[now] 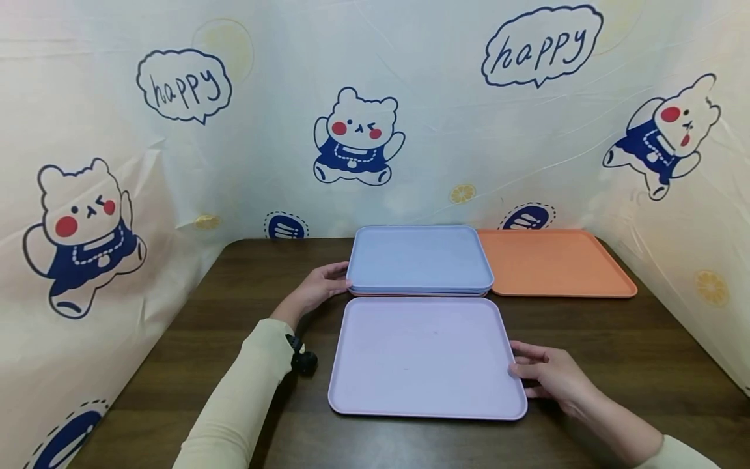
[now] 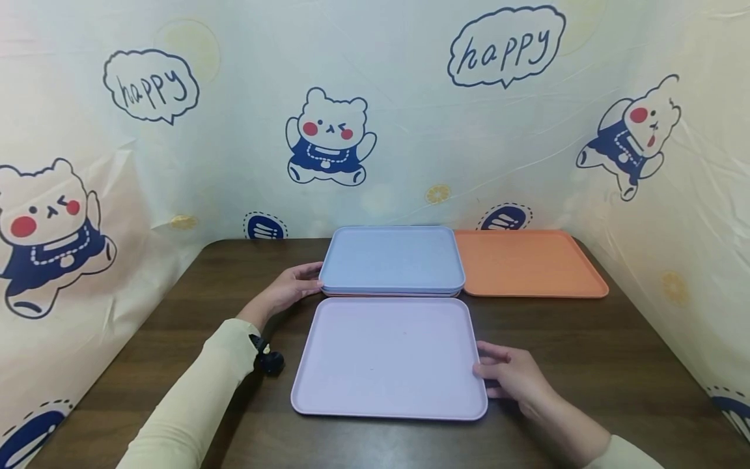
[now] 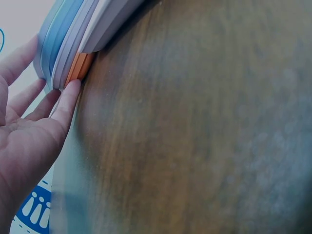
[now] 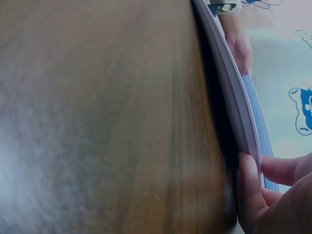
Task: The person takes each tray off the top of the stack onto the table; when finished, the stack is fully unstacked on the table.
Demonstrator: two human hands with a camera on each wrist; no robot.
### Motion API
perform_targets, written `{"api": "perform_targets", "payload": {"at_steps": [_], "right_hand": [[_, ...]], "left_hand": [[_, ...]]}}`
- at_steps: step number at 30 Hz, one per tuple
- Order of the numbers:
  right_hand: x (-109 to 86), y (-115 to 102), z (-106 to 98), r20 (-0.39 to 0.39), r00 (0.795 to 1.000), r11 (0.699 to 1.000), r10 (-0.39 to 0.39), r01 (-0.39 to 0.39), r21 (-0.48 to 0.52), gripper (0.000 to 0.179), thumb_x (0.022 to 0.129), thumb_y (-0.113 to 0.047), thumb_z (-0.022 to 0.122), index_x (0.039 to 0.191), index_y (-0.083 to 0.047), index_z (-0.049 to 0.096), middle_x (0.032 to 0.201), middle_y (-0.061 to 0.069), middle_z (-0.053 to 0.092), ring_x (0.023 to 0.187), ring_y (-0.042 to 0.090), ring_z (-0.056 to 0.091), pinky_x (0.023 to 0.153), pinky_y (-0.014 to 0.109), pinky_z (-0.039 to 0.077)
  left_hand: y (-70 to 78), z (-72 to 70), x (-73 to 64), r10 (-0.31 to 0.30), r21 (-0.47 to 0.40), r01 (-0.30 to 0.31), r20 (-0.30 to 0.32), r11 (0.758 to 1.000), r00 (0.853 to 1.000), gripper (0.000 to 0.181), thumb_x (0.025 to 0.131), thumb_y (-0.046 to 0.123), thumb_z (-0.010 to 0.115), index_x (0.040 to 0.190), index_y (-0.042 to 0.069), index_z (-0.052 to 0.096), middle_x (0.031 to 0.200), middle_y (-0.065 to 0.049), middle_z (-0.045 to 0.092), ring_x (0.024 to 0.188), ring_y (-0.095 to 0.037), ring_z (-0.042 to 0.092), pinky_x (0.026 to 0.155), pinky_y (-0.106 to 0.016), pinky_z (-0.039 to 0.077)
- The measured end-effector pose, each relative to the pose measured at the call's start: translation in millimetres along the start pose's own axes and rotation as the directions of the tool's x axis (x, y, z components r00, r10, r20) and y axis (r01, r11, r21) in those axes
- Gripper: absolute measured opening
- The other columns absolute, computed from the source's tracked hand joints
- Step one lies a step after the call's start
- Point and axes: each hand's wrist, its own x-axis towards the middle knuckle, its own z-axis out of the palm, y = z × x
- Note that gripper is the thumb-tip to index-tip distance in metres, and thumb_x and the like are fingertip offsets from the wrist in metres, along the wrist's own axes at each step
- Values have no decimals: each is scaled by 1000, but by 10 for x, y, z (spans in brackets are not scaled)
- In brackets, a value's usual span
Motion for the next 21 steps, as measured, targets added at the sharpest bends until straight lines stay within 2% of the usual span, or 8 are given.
{"api": "perform_targets", "payload": {"at_steps": [10,21], "right_hand": [[-13,6,66,-40,997,994,-63,60,-88,61,85,-2,71,139,7,45,105,13,62,82,19,64,61,38,58],[-5,-9,71,-36,991,981,-128,121,-155,58,84,-1,70,136,11,47,102,14,60,81,21,62,59,38,58]], "left_hand": [[5,2,-4,6,-11,-6,13,1000,1000,67,90,10,70,149,8,38,150,-13,37,135,-28,39,106,-39,39],[1,7,1,0,-34,0,11,999,1000,67,90,8,69,149,8,37,149,-14,39,133,-28,42,103,-38,42]]}}
